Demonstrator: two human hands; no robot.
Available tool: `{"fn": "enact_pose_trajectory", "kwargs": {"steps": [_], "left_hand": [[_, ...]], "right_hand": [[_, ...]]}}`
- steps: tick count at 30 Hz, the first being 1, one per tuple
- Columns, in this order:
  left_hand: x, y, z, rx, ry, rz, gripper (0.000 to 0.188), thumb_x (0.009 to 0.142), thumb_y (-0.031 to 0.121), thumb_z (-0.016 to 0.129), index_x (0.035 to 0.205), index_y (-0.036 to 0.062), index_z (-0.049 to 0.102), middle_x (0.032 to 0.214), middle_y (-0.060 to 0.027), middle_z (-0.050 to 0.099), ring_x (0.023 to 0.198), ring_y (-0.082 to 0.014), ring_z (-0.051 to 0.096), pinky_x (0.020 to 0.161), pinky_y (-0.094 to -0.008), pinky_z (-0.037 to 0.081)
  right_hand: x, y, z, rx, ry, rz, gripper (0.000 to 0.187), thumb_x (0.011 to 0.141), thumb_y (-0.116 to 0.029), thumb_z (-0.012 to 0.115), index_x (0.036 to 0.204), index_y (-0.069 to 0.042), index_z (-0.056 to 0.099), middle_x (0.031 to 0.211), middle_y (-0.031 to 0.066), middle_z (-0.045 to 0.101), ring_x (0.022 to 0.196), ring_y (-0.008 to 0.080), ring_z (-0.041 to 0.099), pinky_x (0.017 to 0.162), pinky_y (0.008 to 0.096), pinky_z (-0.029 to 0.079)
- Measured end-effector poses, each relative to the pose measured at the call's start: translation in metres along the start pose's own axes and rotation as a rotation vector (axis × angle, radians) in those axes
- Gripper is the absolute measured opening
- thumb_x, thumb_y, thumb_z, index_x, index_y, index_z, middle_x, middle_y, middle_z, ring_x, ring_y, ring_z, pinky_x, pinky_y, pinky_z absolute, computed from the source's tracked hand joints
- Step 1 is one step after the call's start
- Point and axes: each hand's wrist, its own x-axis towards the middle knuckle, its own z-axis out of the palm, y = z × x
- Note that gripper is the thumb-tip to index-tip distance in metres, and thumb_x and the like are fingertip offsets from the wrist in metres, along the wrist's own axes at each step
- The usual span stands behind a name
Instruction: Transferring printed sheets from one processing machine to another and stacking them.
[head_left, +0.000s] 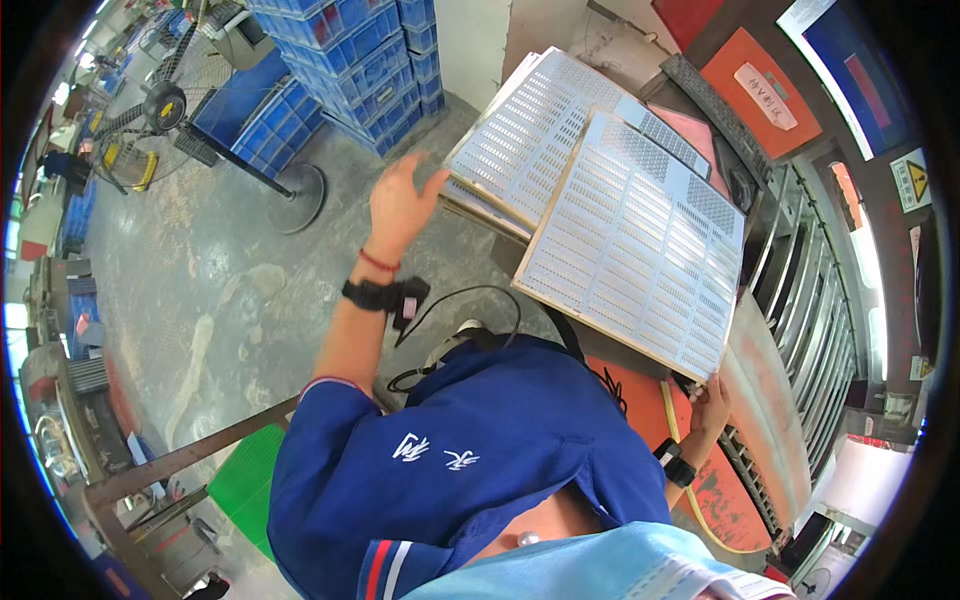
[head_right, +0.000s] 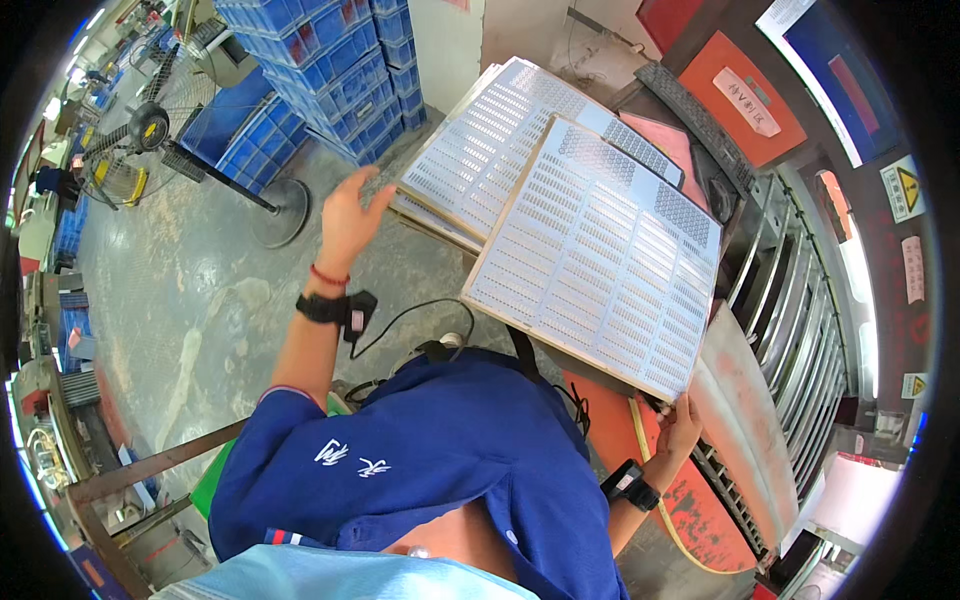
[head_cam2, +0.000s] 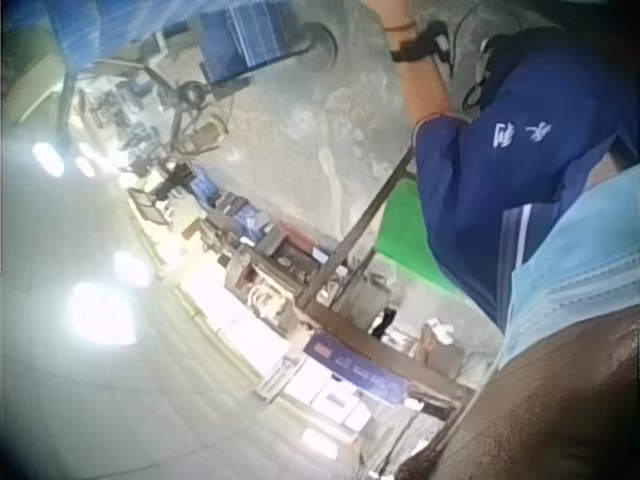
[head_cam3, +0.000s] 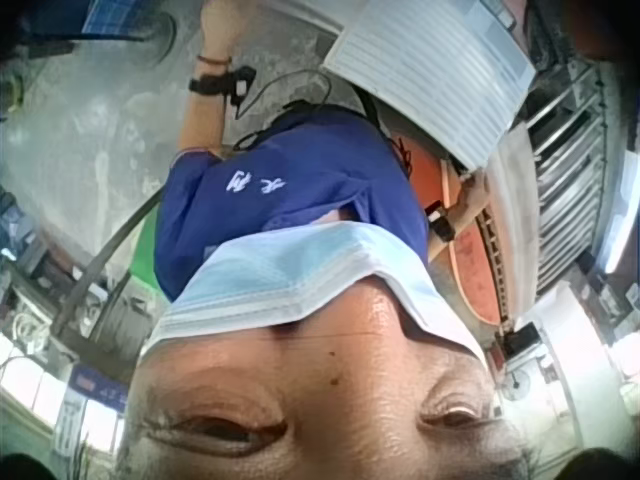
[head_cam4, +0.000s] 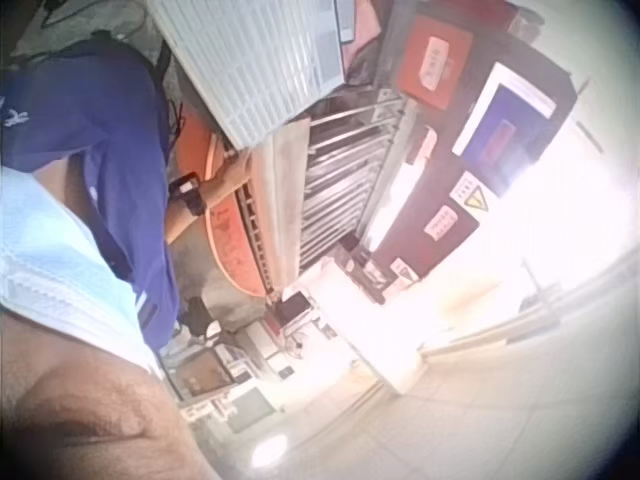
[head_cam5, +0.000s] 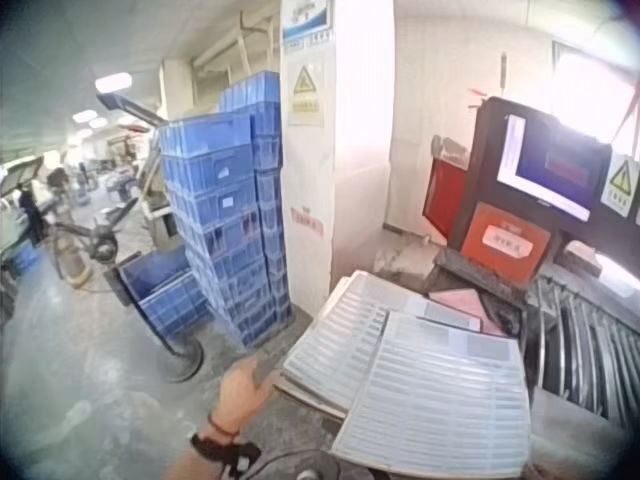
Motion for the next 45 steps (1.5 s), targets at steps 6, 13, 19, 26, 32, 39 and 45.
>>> {"fn": "enact_pose_trajectory", "kwargs": {"steps": [6,13,19,26,32,39,45], "left_hand": [[0.047,-0.029,0.037,-0.239,-0.355,-0.245,0.048,0.068,0.038,0.071,0.091,-0.0032,0.061,0.083,-0.0173,0.064,0.074,-0.0266,0.063,0.065,-0.0338,0.048],[0.065,-0.037,0.037,-0.21,-0.42,-0.27,0.033,0.072,0.028,0.071,0.072,-0.0036,0.062,0.061,-0.0089,0.06,0.052,-0.0124,0.057,0.045,-0.0281,0.044],[0.071,-0.011,0.007,0.076,-0.332,-0.048,0.038,0.069,0.036,0.069,0.068,-0.0018,0.062,0.055,-0.0103,0.058,0.052,-0.0202,0.058,0.05,-0.0331,0.043],[-0.038,0.025,-0.033,-0.537,-0.588,-0.657,0.031,0.083,0.025,0.059,0.064,-0.0001,0.057,0.049,-0.0045,0.053,0.041,-0.0091,0.048,0.036,-0.023,0.034],[-0.1,0.044,-0.045,-0.657,-0.592,-0.776,0.029,0.087,0.023,0.053,0.072,-0.0016,0.057,0.054,-0.006,0.055,0.042,-0.0098,0.05,0.038,-0.0217,0.038],[-0.11,0.056,-0.039,-0.653,-0.511,-0.768,0.027,0.088,0.022,0.051,0.081,-0.0038,0.057,0.063,-0.0064,0.057,0.05,-0.0104,0.054,0.044,-0.0212,0.044],[-0.119,0.068,-0.036,-0.586,-0.461,-0.662,0.024,0.088,0.02,0.053,0.084,-0.0041,0.055,0.063,-0.0078,0.057,0.05,-0.0104,0.054,0.041,-0.0217,0.043]], "right_hand": [[-0.001,0.007,-0.004,0.057,0.015,-0.054,0.02,0.088,-0.019,0.054,0.093,0.0,0.058,0.068,0.0017,0.058,0.052,0.0068,0.051,0.042,0.0204,0.045],[-0.003,0.019,-0.004,0.125,-0.038,-0.147,0.017,0.088,-0.015,0.053,0.092,0.001,0.058,0.07,0.0032,0.058,0.051,0.0083,0.051,0.042,0.021,0.043],[-0.003,0.002,-0.017,0.18,-0.026,-0.191,0.019,0.089,-0.015,0.051,0.095,0.002,0.057,0.073,0.0045,0.059,0.052,0.0083,0.05,0.043,0.0216,0.042],[-0.01,-0.009,-0.026,0.107,0.015,-0.183,0.023,0.09,-0.018,0.05,0.093,0.003,0.056,0.063,0.001,0.052,0.051,0.0074,0.047,0.044,0.0216,0.041],[0.005,-0.01,0.014,-0.068,-0.1,-0.157,0.021,0.087,-0.013,0.052,0.093,0.007,0.058,0.059,-0.0021,0.045,0.047,0.0046,0.038,0.042,0.0205,0.032],[0.034,-0.012,0.077,-0.535,-0.113,-0.391,0.029,0.084,-0.02,0.057,0.097,0.005,0.061,0.064,0.0076,0.057,0.054,0.0131,0.052,0.051,0.0263,0.042],[0.034,-0.018,0.091,-0.582,-0.038,-0.689,0.027,0.083,-0.02,0.057,0.098,0.002,0.062,0.07,0.015,0.062,0.067,0.0195,0.06,0.064,0.0288,0.046]]}}
